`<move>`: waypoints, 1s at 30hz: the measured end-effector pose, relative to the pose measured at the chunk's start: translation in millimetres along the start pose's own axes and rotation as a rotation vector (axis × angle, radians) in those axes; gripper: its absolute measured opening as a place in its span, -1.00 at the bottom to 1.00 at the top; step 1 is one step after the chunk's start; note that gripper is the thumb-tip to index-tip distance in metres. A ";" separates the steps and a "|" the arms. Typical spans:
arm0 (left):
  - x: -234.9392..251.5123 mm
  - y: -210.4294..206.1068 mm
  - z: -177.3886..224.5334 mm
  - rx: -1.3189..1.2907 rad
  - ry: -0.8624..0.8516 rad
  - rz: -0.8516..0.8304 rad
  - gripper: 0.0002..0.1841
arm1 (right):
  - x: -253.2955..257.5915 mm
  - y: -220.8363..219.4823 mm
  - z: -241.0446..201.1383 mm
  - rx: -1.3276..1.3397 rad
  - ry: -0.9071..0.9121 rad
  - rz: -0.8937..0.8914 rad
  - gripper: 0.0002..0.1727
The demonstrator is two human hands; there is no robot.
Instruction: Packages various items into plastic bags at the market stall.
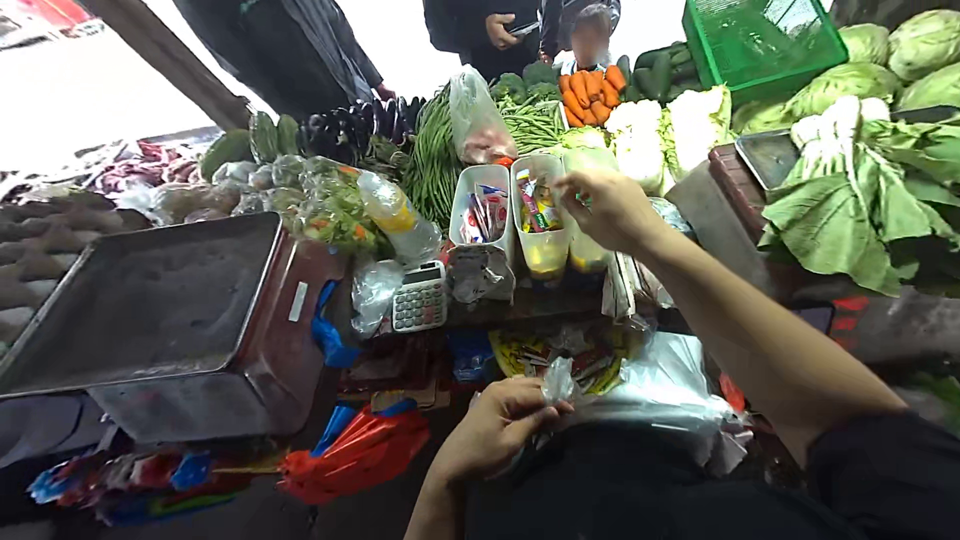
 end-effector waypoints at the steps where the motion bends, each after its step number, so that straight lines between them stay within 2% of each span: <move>1: -2.4 1.5 -5.5 0.053 0.041 0.020 -0.77 | 24.4 -3.6 4.0 -0.072 -0.036 -0.056 -0.70; 4: -8.6 10.8 -19.1 0.115 0.158 0.143 -0.74 | 77.4 -24.1 13.1 -0.269 -0.192 -0.259 -0.66; 6: -10.5 18.1 -23.7 0.106 0.217 0.240 -0.76 | 93.7 -32.4 14.6 -0.364 -0.205 -0.285 -0.77; 8: -11.9 22.3 -26.7 0.085 0.254 0.280 -0.73 | 96.3 -31.1 5.7 -0.432 -0.156 -0.275 -0.79; 11: -10.3 28.2 -29.7 0.048 0.277 0.353 -0.53 | 81.4 -15.0 -13.8 -0.422 -0.115 -0.239 -0.77; 14: 1.4 34.2 -22.0 -0.061 0.221 0.482 -0.46 | 29.1 20.9 -43.1 -0.280 -0.071 -0.017 -0.78; 16: 13.6 35.2 -11.0 -0.158 0.158 0.523 -0.42 | -21.5 42.8 -60.9 -0.086 0.035 0.219 -0.82; 17: 20.8 33.9 -5.0 -0.208 0.097 0.526 -0.41 | -46.5 46.6 -65.3 0.048 0.072 0.276 -0.86; 19: 33.9 28.3 5.7 -0.297 -0.022 0.478 -0.32 | -85.3 32.3 -60.0 0.378 0.060 0.268 -0.89; 20: 38.8 24.8 10.2 -0.316 -0.036 0.476 -0.34 | -101.4 16.7 -53.5 0.532 0.002 0.231 -0.90; 23: 47.5 13.8 22.4 -0.277 0.038 0.556 -0.70 | -141.6 -32.8 -32.3 0.923 -0.217 0.160 -0.90; 24: 49.0 11.6 25.3 -0.205 0.089 0.557 -0.74 | -151.7 -47.5 -25.6 1.130 -0.306 0.148 -0.90; 27: 52.0 6.5 35.1 0.193 0.258 0.457 -0.68 | -174.7 -89.0 -14.3 1.732 -0.677 0.151 -0.61; 29: 55.0 2.3 43.5 0.433 0.359 0.378 -0.59 | -183.5 -107.4 -14.5 1.904 -0.848 0.143 -0.51; 30: 56.5 0.1 47.2 0.504 0.390 0.357 -0.56 | -186.0 -113.8 -16.3 1.950 -0.878 0.119 -0.51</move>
Point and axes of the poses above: each hand's wrist, its own x-axis towards the middle knuckle, its own y-axis out of the back of the hand, z = x × y, the point moved 6 cm from there along x, towards the middle knuckle, and after that the axes turned 6 degrees about -z, right-handed, at the moved point
